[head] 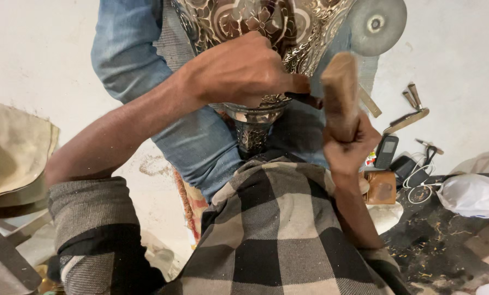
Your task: The person sits with a large engraved brass vase held between their legs and carves decorative patterns into its surface, holding a chisel against the metal with one hand while striking it with a wooden mallet in the other. They reposition the chisel repeatedly across different areas of the vase and briefly handle a round abrasive disc partway through.
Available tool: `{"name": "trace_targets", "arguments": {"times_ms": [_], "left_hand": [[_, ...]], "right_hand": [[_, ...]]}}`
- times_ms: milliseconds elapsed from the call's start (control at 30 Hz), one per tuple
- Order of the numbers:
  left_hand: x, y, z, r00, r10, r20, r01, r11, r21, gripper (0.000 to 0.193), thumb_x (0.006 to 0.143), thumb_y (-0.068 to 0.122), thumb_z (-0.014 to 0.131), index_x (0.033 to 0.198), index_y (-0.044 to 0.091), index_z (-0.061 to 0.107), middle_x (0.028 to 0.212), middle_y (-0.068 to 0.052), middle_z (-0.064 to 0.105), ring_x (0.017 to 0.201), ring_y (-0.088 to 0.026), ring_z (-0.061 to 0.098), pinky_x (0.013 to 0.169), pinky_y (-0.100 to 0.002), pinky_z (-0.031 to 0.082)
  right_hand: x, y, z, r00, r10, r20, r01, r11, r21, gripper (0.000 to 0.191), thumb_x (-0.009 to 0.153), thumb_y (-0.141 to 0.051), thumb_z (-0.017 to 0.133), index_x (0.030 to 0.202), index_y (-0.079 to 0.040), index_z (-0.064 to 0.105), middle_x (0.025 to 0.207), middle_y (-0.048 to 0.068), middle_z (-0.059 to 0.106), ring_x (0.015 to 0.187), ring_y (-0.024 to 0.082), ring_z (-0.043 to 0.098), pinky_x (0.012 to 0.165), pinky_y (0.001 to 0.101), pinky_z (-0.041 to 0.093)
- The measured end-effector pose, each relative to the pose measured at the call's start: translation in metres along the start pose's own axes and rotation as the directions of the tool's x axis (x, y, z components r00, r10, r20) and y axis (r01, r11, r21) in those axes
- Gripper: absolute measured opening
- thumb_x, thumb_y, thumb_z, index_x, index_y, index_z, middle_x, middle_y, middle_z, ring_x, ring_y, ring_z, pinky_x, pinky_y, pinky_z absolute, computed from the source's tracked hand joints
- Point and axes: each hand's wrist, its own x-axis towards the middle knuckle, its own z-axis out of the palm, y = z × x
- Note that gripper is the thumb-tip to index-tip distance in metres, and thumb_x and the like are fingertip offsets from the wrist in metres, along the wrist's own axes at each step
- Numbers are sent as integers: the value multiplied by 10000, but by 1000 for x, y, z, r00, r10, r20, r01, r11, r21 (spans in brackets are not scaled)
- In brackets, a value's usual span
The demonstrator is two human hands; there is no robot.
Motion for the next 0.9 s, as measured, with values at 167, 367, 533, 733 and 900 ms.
{"name": "trace_targets", "arguments": {"times_ms": [167, 367, 533, 733, 900], "left_hand": [[1, 2, -3, 1000, -11, 4, 11, 1000, 5, 565, 781, -33, 661, 1317, 140, 709, 590, -88, 634, 519, -239, 640, 446, -377, 472], [4, 2, -10, 1000, 12, 14, -11, 1000, -26, 549, 736, -14, 690, 1264, 130, 718, 598, -106, 630, 556, -275, 651, 474, -409, 467], [7, 3, -13, 999, 5, 39, -4, 1000, -24, 541, 735, -13, 680, 1255, 127, 726, 575, -101, 616, 525, -262, 637, 451, -402, 449], [15, 5, -17, 991, -34, 128, 43, 997, -67, 608, 773, -30, 683, 1345, 174, 708, 554, -109, 599, 481, -250, 613, 436, -405, 442], [8, 2, -12, 999, 28, -19, -29, 998, -52, 573, 710, -8, 672, 1253, 161, 743, 606, -108, 610, 538, -264, 621, 471, -400, 448]], "right_hand": [[-5, 9, 0, 996, -78, 33, 77, 996, 37, 318, 852, 126, 782, 700, -13, 539, 666, 2, 526, 598, 65, 501, 606, 262, 458], [-5, -1, 3, 997, 33, 72, -38, 997, 70, 156, 795, 121, 722, 890, 49, 621, 801, 34, 569, 734, 100, 520, 670, 268, 446], [-5, -3, 7, 992, 88, 90, -96, 992, 84, 232, 788, 23, 686, 1008, 29, 616, 858, 10, 603, 795, 92, 556, 714, 275, 479], [-1, -7, 5, 950, 302, 75, -312, 923, 225, 254, 734, -32, 711, 972, -23, 622, 860, -48, 580, 765, 55, 560, 688, 235, 493], [7, -23, 3, 996, 67, 60, -69, 997, 30, 215, 859, 88, 715, 867, -43, 545, 774, 0, 519, 704, 91, 489, 697, 280, 438]]}}
